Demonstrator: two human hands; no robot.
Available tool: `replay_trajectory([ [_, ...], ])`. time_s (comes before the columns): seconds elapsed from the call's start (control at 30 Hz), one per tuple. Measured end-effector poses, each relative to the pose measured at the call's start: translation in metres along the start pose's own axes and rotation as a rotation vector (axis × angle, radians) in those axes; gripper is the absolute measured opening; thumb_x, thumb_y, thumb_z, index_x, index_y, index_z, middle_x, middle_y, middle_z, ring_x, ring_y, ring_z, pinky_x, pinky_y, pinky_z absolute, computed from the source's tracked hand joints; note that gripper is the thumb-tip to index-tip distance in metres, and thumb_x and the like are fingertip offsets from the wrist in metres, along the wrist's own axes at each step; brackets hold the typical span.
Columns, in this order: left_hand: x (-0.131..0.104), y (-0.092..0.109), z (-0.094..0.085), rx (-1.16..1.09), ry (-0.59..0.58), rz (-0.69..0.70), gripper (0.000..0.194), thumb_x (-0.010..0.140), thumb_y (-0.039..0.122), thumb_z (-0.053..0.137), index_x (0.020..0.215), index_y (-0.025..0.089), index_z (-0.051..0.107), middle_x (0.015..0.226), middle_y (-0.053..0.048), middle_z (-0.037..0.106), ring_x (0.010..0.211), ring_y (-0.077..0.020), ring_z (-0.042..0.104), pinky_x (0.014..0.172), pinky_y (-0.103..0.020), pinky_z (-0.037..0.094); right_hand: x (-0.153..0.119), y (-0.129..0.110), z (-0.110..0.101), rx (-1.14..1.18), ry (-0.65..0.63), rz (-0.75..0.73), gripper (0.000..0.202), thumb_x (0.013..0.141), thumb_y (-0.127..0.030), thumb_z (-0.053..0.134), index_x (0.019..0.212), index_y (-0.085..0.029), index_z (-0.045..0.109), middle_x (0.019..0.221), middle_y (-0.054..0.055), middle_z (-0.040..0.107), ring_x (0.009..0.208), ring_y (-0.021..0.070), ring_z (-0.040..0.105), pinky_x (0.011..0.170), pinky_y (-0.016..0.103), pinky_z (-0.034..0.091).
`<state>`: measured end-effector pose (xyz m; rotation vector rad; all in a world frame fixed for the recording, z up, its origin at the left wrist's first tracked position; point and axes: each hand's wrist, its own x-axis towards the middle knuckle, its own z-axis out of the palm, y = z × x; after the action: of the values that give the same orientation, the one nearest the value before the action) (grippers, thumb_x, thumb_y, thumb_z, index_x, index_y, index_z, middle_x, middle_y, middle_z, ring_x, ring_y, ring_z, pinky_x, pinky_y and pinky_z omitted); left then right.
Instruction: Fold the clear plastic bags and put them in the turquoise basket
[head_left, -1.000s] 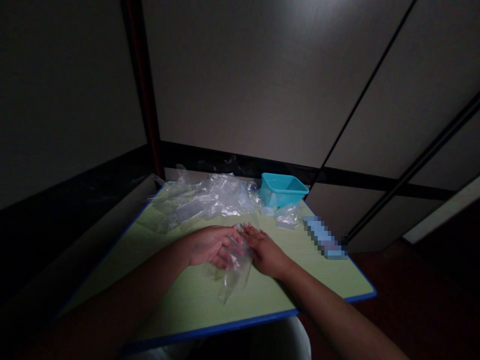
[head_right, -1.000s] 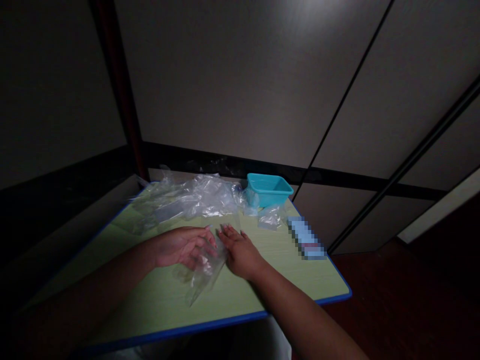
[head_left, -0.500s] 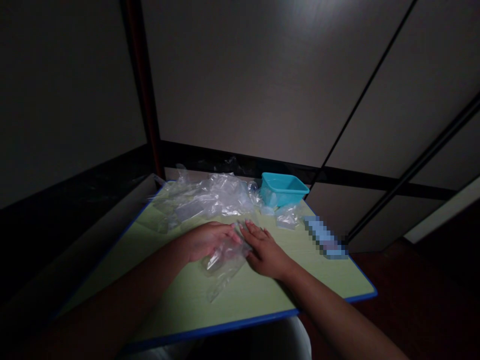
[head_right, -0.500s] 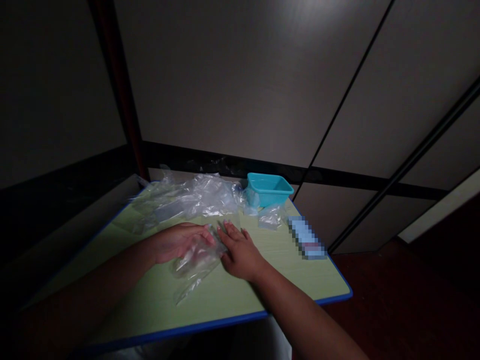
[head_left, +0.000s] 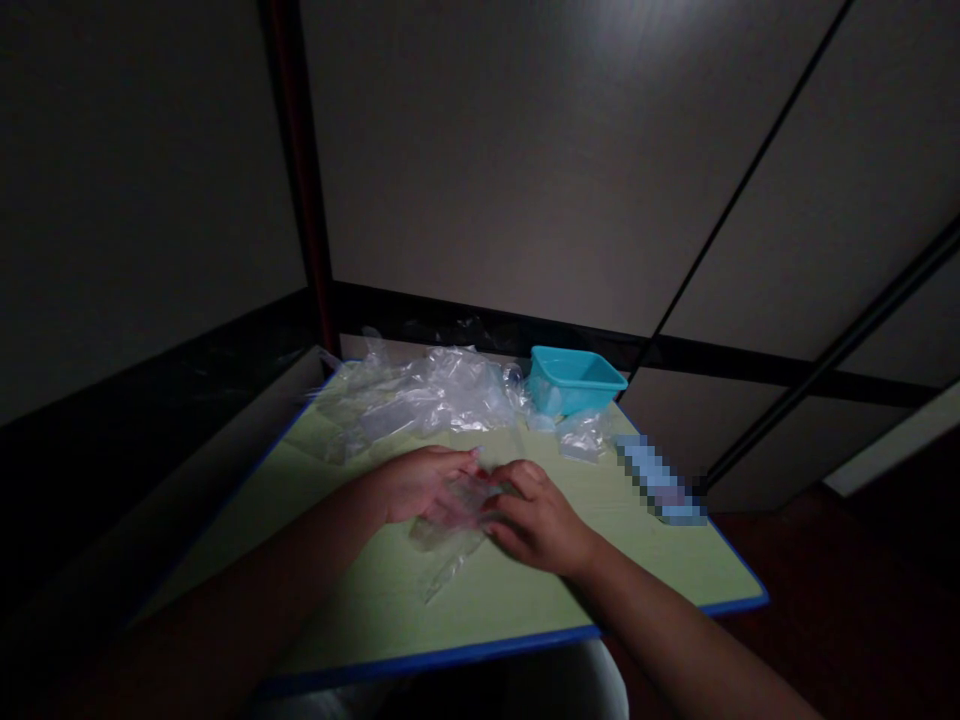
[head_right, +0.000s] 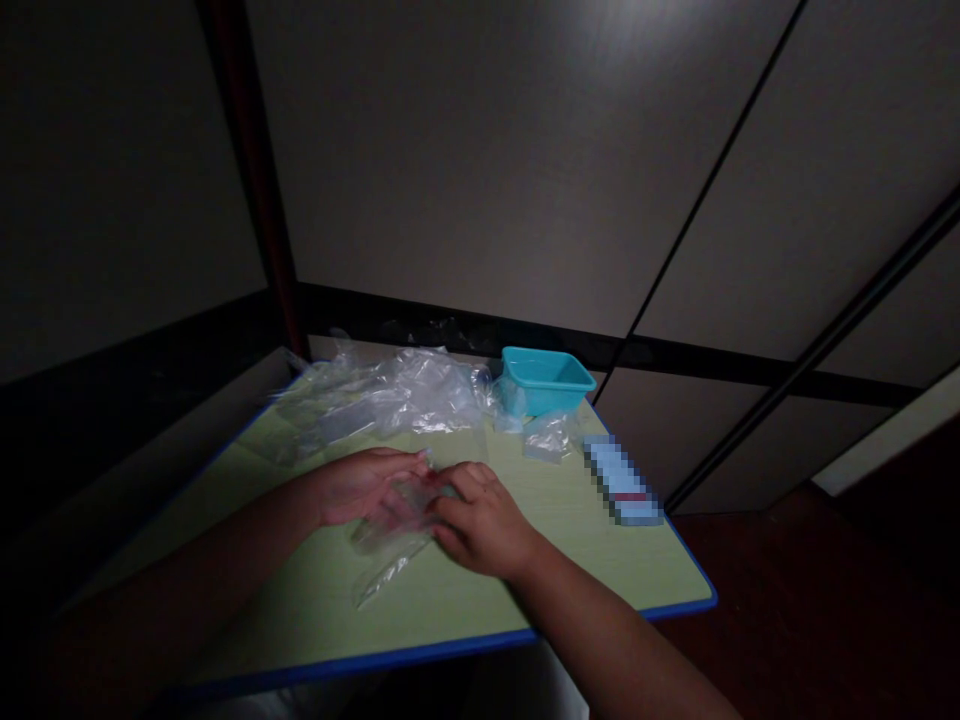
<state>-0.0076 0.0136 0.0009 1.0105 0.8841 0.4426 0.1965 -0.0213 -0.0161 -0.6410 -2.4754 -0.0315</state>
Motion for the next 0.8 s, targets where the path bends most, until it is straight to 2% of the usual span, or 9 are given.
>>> replay_trajectory([
  [0.2,0.0017,-0.0013,-0.0019,0.008,0.001,0.007,0.051,0.068,0.060,0.060,0.092,0.015,0.060,0.084,-0.005,0.062,0.065,-0.0191,0.061,0.059,-0.030,0.044,0.0002,-0.0046,0.0034,-0.090,-0.007,-0.101,0.018,0.084,-0.026,0.052,0.099,-0.018,0.059,0.093,0.008,0.058,0.087,0.0192,0.048,0.076,0.035,0.038],
  [0.37,0.0049,-0.0045,-0.0043,-0.013,0.028,0.018,0.053,0.068,0.060,0.059,0.098,0.015,0.058,0.081,-0.005,0.063,0.063,-0.0181,0.059,0.064,-0.032,0.044,0.0006,-0.0052,0.0047,-0.133,-0.004,-0.118,0.012,0.085,-0.024,0.049,0.082,-0.017,0.059,0.080,0.006,0.057,0.079,0.0171,0.048,0.072,0.033,0.036],
  [0.57,0.0073,-0.0067,-0.0054,-0.106,-0.008,0.013,0.048,0.072,0.055,0.058,0.097,0.015,0.057,0.071,-0.002,0.062,0.062,-0.0158,0.057,0.064,-0.028,0.042,0.0017,-0.0058,0.0063,-0.166,-0.026,-0.137,0.016,0.086,-0.025,0.048,0.075,-0.018,0.057,0.075,0.004,0.054,0.076,0.0163,0.046,0.071,0.032,0.035],
  [0.8,0.0067,-0.0032,-0.0050,-0.131,0.013,0.006,0.047,0.077,0.053,0.053,0.091,0.010,0.064,0.083,-0.008,0.064,0.070,-0.0173,0.058,0.068,-0.028,0.043,0.0010,-0.0053,0.0054,-0.162,-0.018,-0.124,0.015,0.086,-0.025,0.049,0.076,-0.018,0.058,0.078,0.005,0.055,0.079,0.0169,0.048,0.072,0.032,0.037],
])
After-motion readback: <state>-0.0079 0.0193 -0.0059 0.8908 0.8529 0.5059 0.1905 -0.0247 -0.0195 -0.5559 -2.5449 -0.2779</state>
